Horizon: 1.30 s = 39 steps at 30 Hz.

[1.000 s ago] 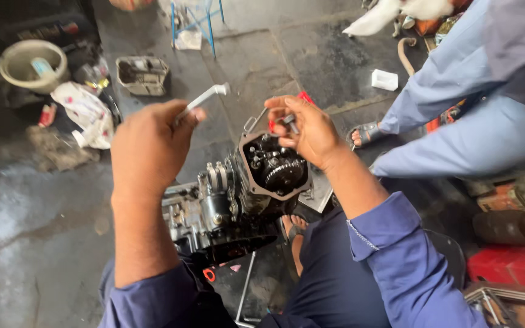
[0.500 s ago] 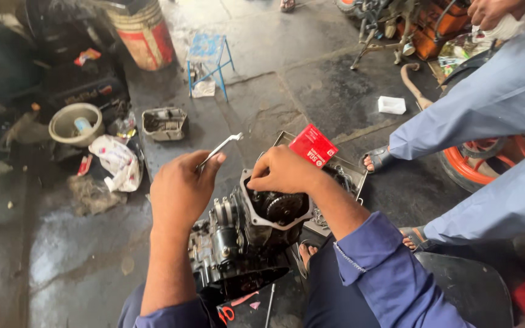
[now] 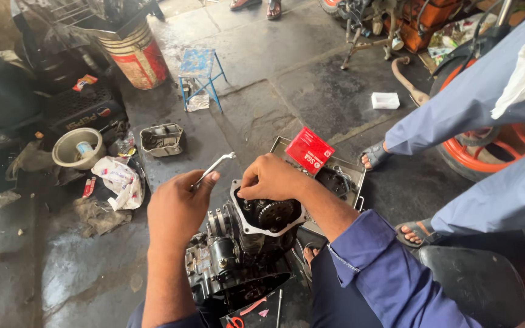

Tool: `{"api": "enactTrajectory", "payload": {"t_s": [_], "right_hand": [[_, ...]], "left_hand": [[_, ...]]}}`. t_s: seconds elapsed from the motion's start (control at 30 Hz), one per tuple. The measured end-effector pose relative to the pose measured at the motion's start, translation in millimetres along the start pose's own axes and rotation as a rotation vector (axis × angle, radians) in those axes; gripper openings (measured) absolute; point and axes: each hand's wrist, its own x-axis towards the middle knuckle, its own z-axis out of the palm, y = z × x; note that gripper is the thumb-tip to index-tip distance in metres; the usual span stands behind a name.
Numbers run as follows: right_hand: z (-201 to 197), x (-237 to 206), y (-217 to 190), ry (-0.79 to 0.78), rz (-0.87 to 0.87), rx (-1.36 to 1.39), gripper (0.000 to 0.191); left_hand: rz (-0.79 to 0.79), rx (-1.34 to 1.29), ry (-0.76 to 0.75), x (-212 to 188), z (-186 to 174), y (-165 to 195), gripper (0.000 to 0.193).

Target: The person is assembling a motorcycle engine, using a wrench to tighten bolts and adjusting internal components. They handle various engine parts and tools while seated on the floor in a workshop.

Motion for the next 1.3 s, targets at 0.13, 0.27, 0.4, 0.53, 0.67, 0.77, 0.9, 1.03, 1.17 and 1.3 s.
{"api": "enactTrajectory", "payload": {"t_s": [0.13,0.27,0.4,0.53,0.67,0.77,0.9,1.03,1.17,1.3], "right_hand": [[3,1,6,-0.02,0.019,0.033,0.027],[4,3,8,-0.039,0.019,0.027,0.027],[4,1,9,-0.004,-0.023,0.039,0.027],[8,2,11,0.01,-0.042,0.043,0.026],[12,4,15,0.015,-0.068,0.005,0.025],[14,4,17,0.024,-0.081,0.0,0.027],[14,3,19,0.05,-0.117,0.007,0.027],[9,6,28,-0.01,-0.115,0.211,0.026],[12,11,39,0.011,-0.114,0.409,0.025],[17,12,41,0.002,-0.101,0.452,0.023]], "left_hand": [[-0.028,0.019,-0.017,-2,0,-3,0.035],[-0.007,0.005,0.017,-2,2,-3,0.035],[-0.023,0.021,-0.008,-1,0,2,0.036],[-0.072,0.046,-0.075,-1,-6,1,0.035],[0.054,0.008,-0.095,-9,-15,-7,0.034],[0.066,0.023,-0.174,-21,-25,-7,0.03],[0.091,0.072,-0.22,-37,-35,-3,0.028],[0.102,0.161,-0.144,-52,-27,1,0.025],[0.099,0.156,-0.034,-57,-14,-2,0.023],[0.148,0.244,-0.018,-59,-9,2,0.02]]}}
